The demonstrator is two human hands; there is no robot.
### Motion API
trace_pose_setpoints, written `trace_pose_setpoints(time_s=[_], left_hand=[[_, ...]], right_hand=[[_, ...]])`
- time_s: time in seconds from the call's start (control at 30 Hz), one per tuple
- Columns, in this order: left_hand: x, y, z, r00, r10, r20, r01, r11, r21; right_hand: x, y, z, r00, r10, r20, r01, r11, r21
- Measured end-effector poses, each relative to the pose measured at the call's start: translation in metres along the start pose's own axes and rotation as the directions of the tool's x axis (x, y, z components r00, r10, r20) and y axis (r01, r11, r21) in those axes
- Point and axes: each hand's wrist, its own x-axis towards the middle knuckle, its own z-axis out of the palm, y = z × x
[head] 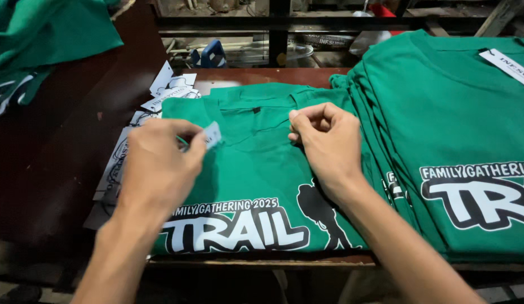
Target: The person attaches tags to a stack of green t-shirts by threading a string through the collar and securing it with a tag. They then fold the t-shirts and place them on a pile.
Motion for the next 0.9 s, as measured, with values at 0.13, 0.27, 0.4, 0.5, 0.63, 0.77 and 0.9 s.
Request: trace_pose_setpoints(time_s=[0.13, 0.27, 0.4, 0.5, 0.63, 0.77, 0.9], left_hand=[[0.002, -0.01, -0.023, 0.984, -0.177, 0.003, 0.177, 0.984, 0.024], [-0.003, -0.024, -0.028, 0.983, -0.181, 0.019, 0.176, 0.974, 0.145], [-0.004, -0.033, -0.011, 0.98, 0.118, -0.157, -0.081, 0.97, 0.228], [-0.002, -0.018, 0.015, 0.943, 0.249, -0.221, -0.253, 0.967, 0.009], [-0.013, -0.002, 0.037, 0.951, 0.261, -0.165, -0.283, 0.95, -0.13], [-0.02, -0.005, 0.048, 0.975, 0.204, -0.087, -0.208, 0.977, -0.044], [-0.021, -0.005, 0.047, 0.981, 0.182, -0.067, -0.185, 0.982, -0.033]], right_hand=[[-0.006, -0.039, -0.013, 0.994, -0.013, 0.106, 0.05, 0.935, -0.351], [0.003, -0.03, -0.023, 0.928, -0.178, 0.328, 0.342, 0.756, -0.558], [0.002, 0.008, -0.027, 0.861, -0.332, 0.386, 0.504, 0.663, -0.554], [-0.013, 0.01, -0.026, 0.856, -0.338, 0.392, 0.513, 0.651, -0.559], [-0.015, 0.012, -0.027, 0.867, -0.362, 0.343, 0.498, 0.651, -0.573], [-0.015, 0.012, -0.028, 0.881, -0.336, 0.333, 0.472, 0.667, -0.576], [-0.013, 0.015, -0.029, 0.869, -0.354, 0.347, 0.495, 0.643, -0.584]])
